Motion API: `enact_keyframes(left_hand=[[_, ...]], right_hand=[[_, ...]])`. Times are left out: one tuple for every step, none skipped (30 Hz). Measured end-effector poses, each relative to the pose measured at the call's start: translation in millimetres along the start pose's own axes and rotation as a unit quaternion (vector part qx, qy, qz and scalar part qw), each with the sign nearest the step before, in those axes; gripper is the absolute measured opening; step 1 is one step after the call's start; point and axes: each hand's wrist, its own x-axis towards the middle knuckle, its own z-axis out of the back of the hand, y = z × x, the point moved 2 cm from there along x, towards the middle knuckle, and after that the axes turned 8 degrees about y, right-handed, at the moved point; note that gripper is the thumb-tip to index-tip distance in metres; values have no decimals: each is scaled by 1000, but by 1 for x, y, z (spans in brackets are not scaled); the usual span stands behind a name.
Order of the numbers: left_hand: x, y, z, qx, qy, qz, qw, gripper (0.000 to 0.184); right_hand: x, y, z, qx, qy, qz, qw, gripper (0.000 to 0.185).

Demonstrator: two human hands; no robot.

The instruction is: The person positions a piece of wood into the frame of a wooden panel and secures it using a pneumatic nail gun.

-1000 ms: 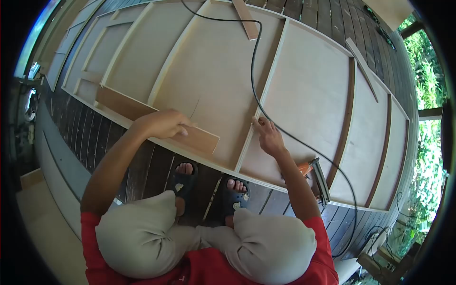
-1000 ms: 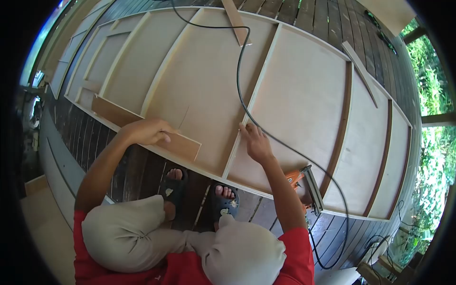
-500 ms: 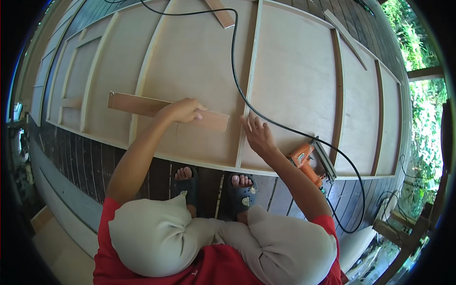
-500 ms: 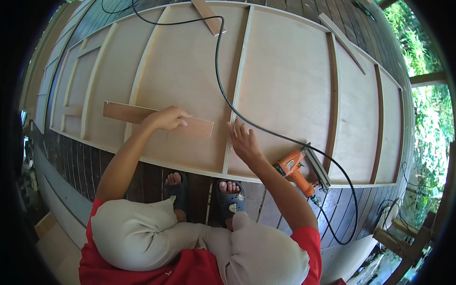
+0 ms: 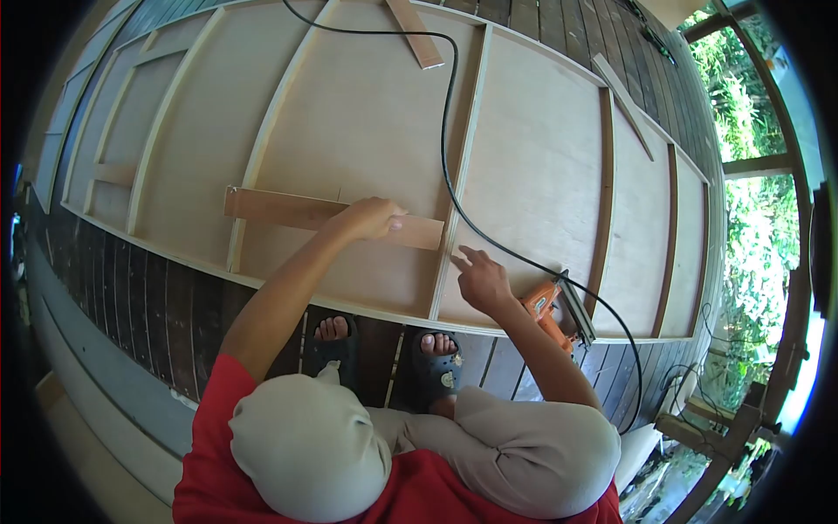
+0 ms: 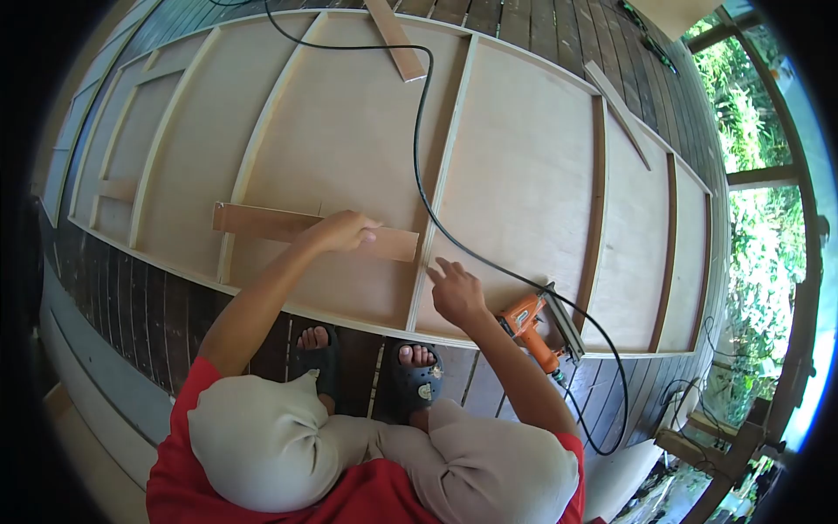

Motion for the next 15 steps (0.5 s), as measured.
enact_keyframes(left_hand=[[2,-3,2,1,-17,7,1000,32],[3,-5,3,0,-30,15,999,32],[5,-3,1,-5,-29,16,999,32],[10,-2,1,23,-40,-4,999,30],[13,-2,-1,50,-49,-24,997,29],[14,-4,-4,46,-43,-24,998,29],[14,-7,-3,71,-44,-28,996,28],[14,-10,-1,97,-49,-32,994,27],[15,-9,-2,96,-49,-32,994,27],[16,-9,-3,97,-67,-60,991,26],[16,-8,-4,97,-83,-87,988,25],[15,-8,-4,96,-82,-86,988,25],[15,-8,-4,100,-86,-92,987,24],[15,-7,-5,104,-89,-97,986,23],[15,-6,-6,102,-87,-97,986,23]], right_hand=[[2,-10,1,125,-10,-77,989,46],[3,-18,0,249,-17,-153,956,42],[6,-22,8,262,-83,-159,948,35],[11,-27,14,290,-81,-160,940,35],[15,-31,16,318,-77,-163,931,36],[21,-34,13,303,-125,-113,938,35],[26,-34,16,304,-122,-116,938,35],[33,-32,23,274,-130,-86,949,36],[39,-29,28,242,-139,-54,959,36],[44,-30,25,257,-111,-68,958,38],[47,-31,21,258,-111,-67,958,38],[49,-32,18,270,-101,-94,953,40],[51,-32,14,281,-90,-120,948,41],[52,-32,11,282,-89,-120,948,41],[52,-31,9,338,-88,-159,923,40]])
